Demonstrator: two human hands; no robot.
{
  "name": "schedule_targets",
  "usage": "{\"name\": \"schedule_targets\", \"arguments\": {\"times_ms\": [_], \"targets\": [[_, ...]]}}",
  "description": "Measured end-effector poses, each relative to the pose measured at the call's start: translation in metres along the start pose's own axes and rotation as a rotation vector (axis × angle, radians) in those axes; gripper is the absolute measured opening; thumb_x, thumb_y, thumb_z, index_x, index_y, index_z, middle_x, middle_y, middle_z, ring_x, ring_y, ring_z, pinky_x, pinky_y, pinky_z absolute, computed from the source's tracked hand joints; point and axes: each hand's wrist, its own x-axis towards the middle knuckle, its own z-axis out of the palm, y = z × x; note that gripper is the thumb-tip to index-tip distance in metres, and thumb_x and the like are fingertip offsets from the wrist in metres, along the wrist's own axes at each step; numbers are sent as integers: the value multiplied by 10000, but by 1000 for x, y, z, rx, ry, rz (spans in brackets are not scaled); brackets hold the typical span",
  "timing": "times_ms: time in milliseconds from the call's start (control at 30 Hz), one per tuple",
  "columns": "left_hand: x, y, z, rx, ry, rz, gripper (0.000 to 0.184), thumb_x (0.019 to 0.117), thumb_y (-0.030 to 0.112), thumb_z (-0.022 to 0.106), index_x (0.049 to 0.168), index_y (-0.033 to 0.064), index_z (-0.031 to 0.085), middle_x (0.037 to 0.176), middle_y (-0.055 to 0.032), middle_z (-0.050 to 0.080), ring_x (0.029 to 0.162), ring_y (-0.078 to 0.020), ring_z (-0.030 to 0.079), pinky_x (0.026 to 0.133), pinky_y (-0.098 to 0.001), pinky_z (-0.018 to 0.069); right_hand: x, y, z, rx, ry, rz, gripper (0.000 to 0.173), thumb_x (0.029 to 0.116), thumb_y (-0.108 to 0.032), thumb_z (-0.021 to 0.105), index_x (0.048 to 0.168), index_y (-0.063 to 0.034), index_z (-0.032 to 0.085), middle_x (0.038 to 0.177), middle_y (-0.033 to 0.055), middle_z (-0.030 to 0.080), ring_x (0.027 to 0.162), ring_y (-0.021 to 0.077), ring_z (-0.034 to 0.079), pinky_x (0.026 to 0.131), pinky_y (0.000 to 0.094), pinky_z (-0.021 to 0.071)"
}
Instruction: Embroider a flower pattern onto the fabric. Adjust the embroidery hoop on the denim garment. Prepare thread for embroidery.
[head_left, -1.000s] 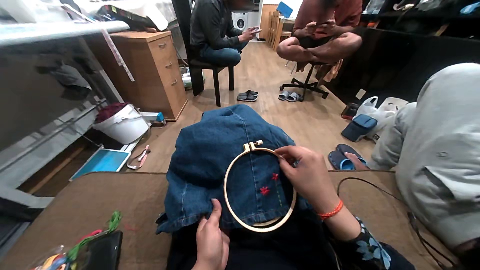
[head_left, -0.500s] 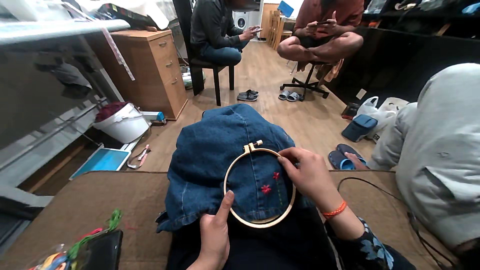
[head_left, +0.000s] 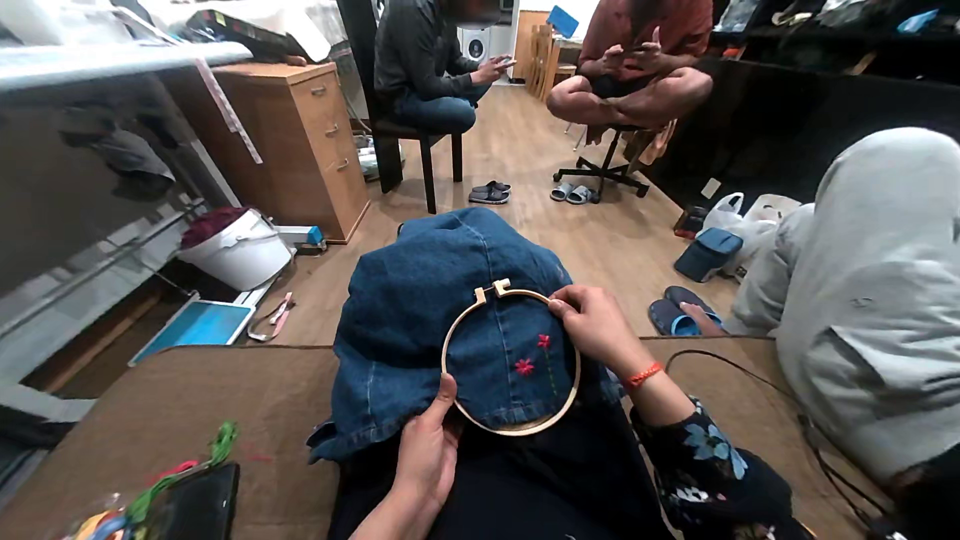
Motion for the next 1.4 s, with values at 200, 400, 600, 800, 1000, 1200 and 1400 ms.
{"name": "schedule_targets", "arguments": {"times_ms": [200,400,600,800,1000,1200,1400], "targets": [[5,8,4,-14,38,-75,197,1069,125,503,1131,-15,628,947,-122,729,820,-184,737,708,-315,625,15,8,-3,248,-195,42,288,1063,-120,537,823,-31,670,658,44,528,596,130,480,577,318,388],[3,6,2,-10,-7,-44,226,1083,117,468,1162,-21,627,981,-119,739,870,-178,742,757,-319,626,12,10,-12,463,-297,73,275,1050,-49,506,814,-37,645,642,8,540,561,74,481,544,232,394],[-3,8,2,7,-13,-43,217,1067,88,495,1184,-36,628,1016,-140,735,906,-210,741,786,-364,630,-5,15,-3,247,-62,-28,212,1070,-182,550,998,-49,698,925,96,631,811,195,599,712,405,486],[0,6,2,47,-29,51,194,1044,32,527,1191,-70,602,1073,-143,718,991,-178,714,882,-339,600,-6,7,-4,167,-16,-58,210,1064,-174,561,1221,-36,586,1053,129,657,893,223,655,779,448,536],[1,8,9,146,-49,212,148,1022,2,543,1081,-86,647,985,-124,747,945,-142,731,878,-299,603,-6,3,6,114,78,-94,213,1048,-102,567,1243,-21,594,1114,164,652,920,263,663,793,469,542],[16,8,33,394,73,247,385,1038,354,591,991,-8,714,960,-92,741,958,-130,714,883,-335,582,-15,1,27,188,224,18,342,1075,-214,491,1346,-5,503,1346,233,543,1183,373,600,952,572,499],[26,5,32,502,59,253,454,1041,411,567,1135,-16,688,1127,-127,713,1128,-148,657,1003,-374,517,-14,14,47,181,396,-62,485,1046,-405,565,1275,22,533,1139,211,627,986,343,662,842,561,539]]}}
